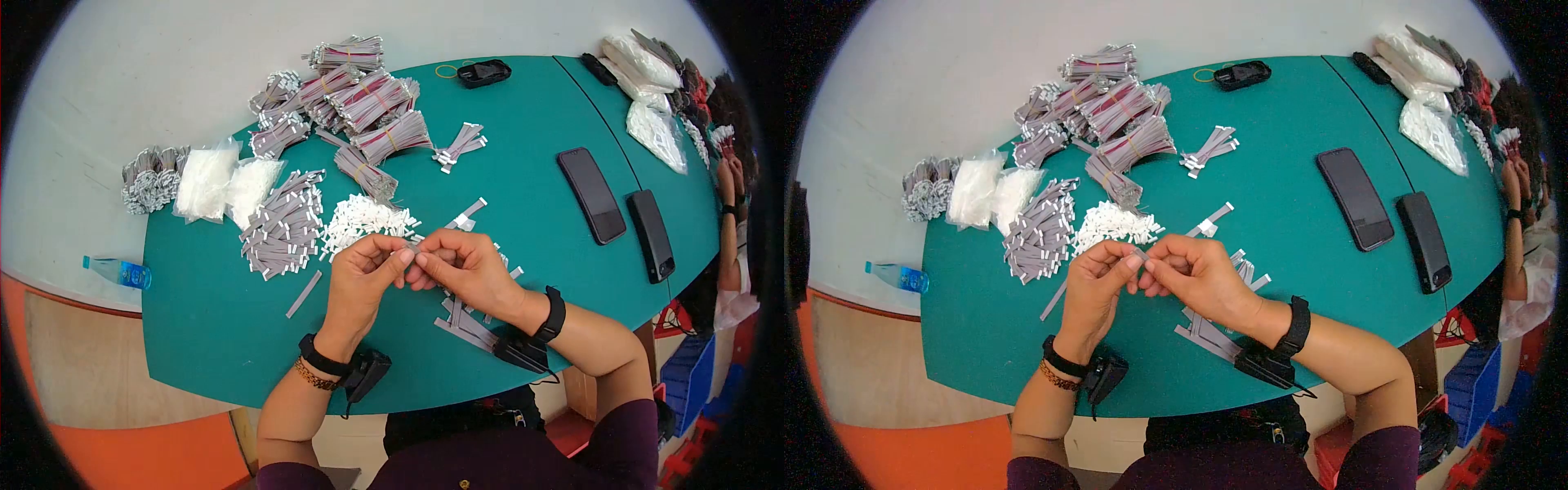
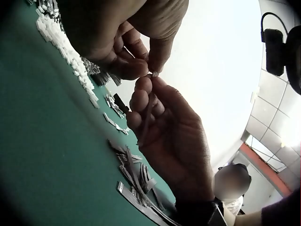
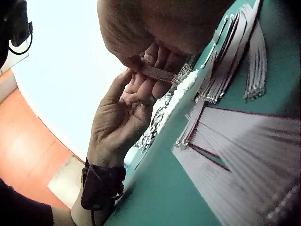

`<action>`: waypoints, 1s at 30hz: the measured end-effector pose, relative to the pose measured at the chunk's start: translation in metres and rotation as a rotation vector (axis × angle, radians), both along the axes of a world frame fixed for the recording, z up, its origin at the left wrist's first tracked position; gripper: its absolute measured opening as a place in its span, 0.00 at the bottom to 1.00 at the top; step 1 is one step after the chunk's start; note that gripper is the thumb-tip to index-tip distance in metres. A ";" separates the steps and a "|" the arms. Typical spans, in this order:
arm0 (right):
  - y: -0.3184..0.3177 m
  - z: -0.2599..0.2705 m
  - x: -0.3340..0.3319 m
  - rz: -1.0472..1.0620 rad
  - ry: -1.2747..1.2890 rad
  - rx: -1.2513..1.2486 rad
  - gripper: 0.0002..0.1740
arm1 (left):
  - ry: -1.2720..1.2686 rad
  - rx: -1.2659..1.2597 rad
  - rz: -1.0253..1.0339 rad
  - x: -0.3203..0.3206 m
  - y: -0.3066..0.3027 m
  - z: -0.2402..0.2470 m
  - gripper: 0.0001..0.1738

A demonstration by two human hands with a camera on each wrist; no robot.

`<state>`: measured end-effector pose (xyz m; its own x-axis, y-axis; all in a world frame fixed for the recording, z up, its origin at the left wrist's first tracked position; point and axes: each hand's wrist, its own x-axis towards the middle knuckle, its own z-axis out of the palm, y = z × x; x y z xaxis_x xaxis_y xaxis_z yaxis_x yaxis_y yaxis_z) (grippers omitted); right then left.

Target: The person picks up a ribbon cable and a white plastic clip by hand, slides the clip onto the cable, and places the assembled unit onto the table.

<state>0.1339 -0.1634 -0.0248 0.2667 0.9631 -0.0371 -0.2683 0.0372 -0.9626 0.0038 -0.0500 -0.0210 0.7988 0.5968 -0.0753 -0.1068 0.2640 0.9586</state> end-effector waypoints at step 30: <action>0.001 0.003 0.001 -0.001 0.008 -0.040 0.06 | 0.039 0.079 0.019 0.000 -0.003 0.002 0.05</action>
